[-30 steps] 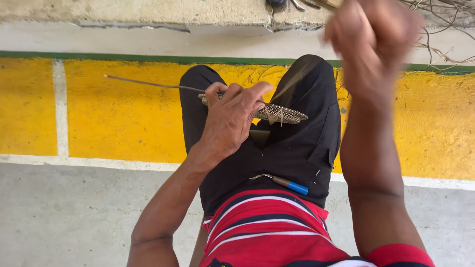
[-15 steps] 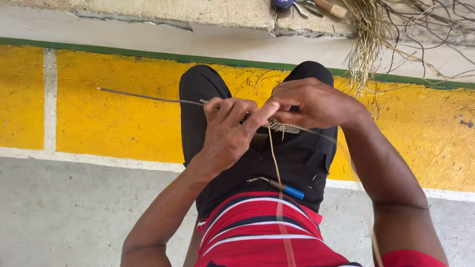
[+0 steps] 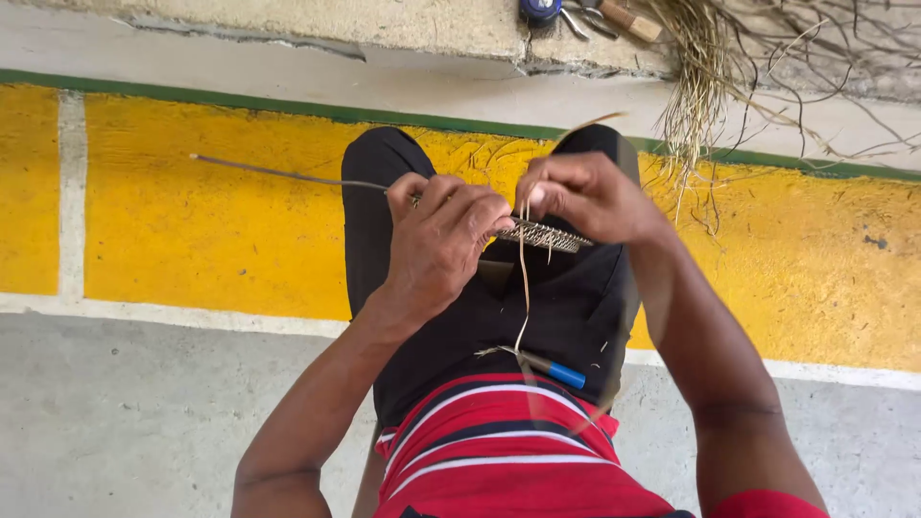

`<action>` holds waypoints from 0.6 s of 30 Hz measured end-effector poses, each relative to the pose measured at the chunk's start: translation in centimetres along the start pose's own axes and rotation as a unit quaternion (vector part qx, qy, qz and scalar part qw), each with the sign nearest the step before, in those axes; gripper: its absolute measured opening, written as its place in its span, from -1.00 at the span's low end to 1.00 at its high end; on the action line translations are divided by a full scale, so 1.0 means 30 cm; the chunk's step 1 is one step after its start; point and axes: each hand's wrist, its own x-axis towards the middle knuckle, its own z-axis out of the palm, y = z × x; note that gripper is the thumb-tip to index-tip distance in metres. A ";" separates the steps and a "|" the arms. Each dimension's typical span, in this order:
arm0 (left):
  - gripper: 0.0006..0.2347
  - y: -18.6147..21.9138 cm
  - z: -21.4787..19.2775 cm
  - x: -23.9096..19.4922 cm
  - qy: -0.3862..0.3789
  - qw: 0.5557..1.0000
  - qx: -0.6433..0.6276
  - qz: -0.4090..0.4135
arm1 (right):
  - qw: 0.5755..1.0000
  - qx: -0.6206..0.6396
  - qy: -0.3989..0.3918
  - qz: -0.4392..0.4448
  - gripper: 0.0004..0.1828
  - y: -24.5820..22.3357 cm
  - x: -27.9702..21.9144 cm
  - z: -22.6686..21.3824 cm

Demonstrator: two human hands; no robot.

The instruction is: The recorder is weaving a circular straw or bamboo object by hand.

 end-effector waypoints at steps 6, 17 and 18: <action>-0.85 -0.011 0.018 -0.007 -0.025 0.998 -0.048 -0.013 | 0.977 -0.101 0.047 -0.182 -0.83 0.132 0.069 -0.040; -0.87 -0.012 0.038 0.037 -0.016 0.999 -0.024 -0.029 | 0.939 -0.065 0.240 -0.238 -0.89 -0.035 0.160 -0.165; -0.87 -0.015 0.043 0.037 -0.019 0.999 -0.026 -0.034 | 0.941 -0.015 0.232 -0.246 -0.90 -0.076 0.151 -0.148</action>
